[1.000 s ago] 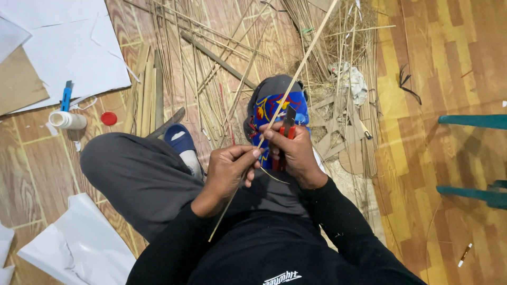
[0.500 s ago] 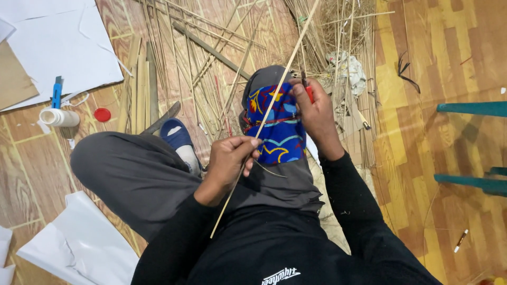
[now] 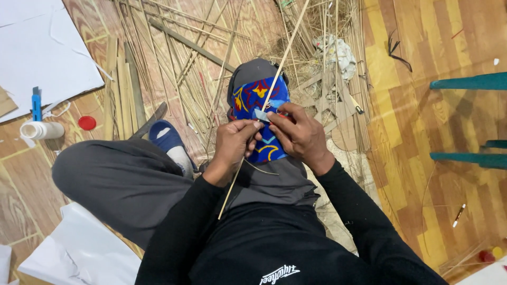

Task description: The person sits cross-legged on the floor and uses pliers to strip and shape thin bamboo sticks. They repeatedly bend and trim the sticks while handling them with both hands.

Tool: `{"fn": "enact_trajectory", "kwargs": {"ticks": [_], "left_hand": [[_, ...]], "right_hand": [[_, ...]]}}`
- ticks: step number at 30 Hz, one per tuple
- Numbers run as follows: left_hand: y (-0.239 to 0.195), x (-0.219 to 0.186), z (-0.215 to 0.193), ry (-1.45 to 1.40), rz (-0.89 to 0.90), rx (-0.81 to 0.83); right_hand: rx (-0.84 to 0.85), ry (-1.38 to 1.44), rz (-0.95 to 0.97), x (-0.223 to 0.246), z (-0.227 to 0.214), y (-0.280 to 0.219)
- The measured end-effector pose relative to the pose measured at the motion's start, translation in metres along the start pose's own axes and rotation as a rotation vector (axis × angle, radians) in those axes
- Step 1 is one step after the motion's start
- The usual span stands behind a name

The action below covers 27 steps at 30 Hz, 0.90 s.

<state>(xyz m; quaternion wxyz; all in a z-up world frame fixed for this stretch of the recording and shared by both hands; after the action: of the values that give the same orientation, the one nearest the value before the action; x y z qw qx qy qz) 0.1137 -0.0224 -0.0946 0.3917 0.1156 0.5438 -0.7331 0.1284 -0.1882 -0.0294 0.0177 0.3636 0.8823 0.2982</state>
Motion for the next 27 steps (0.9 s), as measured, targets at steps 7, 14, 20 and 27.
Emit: {"fn": "enact_trajectory", "kwargs": {"ticks": [7, 14, 20, 27], "left_hand": [[0.002, 0.001, -0.007, 0.015, 0.003, -0.008], [-0.008, 0.009, -0.019, -0.011, 0.014, 0.014], [-0.019, 0.014, -0.029, 0.021, 0.021, 0.010], [-0.048, 0.028, -0.061, 0.066, -0.019, -0.017]], "right_hand": [[-0.030, 0.034, -0.011, 0.000, 0.009, 0.006], [-0.079, 0.029, -0.019, 0.003, 0.008, 0.011], [-0.101, 0.012, -0.021, 0.007, 0.007, 0.011], [-0.107, 0.005, 0.013, 0.005, 0.007, 0.010]]}}
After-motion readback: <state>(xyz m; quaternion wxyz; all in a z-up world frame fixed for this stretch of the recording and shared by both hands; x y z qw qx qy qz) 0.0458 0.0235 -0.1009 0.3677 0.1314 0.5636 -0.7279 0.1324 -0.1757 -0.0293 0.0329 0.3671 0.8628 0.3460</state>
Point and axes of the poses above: each hand's wrist, its own y-axis towards the middle knuckle, its own z-axis out of the palm, x = y × z, the point moved 6 cm from there along y, towards the middle knuckle, and after that the axes turned 10 degrees about -z, right-handed, at the moved point
